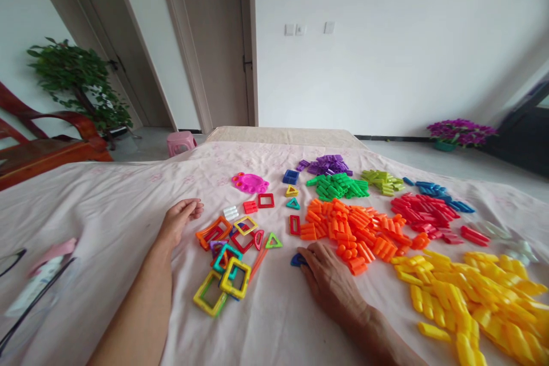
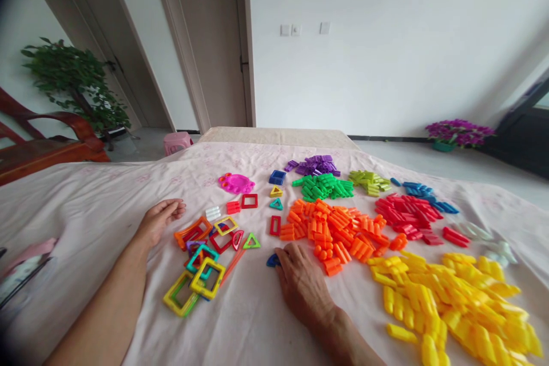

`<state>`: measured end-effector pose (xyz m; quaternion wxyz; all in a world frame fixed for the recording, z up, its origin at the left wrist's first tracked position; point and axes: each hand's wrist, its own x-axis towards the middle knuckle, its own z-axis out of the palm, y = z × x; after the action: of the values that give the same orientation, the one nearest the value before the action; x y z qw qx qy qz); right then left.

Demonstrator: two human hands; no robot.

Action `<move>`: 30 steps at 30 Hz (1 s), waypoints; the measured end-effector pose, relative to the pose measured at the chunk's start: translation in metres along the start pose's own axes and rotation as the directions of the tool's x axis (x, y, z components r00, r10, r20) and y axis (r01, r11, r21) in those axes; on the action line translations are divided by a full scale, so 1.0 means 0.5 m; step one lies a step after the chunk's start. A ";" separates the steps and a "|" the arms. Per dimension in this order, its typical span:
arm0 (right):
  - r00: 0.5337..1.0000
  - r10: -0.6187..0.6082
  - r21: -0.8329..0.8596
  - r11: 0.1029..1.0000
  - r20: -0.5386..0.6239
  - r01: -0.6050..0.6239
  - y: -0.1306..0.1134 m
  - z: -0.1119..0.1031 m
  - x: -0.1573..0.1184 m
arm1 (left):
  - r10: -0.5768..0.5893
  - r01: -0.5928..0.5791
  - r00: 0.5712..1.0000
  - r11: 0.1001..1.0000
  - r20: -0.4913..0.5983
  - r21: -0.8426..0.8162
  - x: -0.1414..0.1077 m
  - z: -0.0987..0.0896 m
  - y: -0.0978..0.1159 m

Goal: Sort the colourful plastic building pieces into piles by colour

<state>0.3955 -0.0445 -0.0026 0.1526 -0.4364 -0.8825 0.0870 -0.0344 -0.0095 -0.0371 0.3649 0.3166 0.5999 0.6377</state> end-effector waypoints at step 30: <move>0.994 0.098 -0.085 0.991 -0.039 -0.101 -0.131 0.040 0.173 | 0.122 -0.136 0.990 0.950 0.067 0.280 0.007 0.017 -0.024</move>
<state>0.2904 -0.0158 0.0140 0.1441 -0.4874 -0.8598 0.0484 -0.0281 -0.0020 -0.0484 0.2877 0.4200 0.6540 0.5595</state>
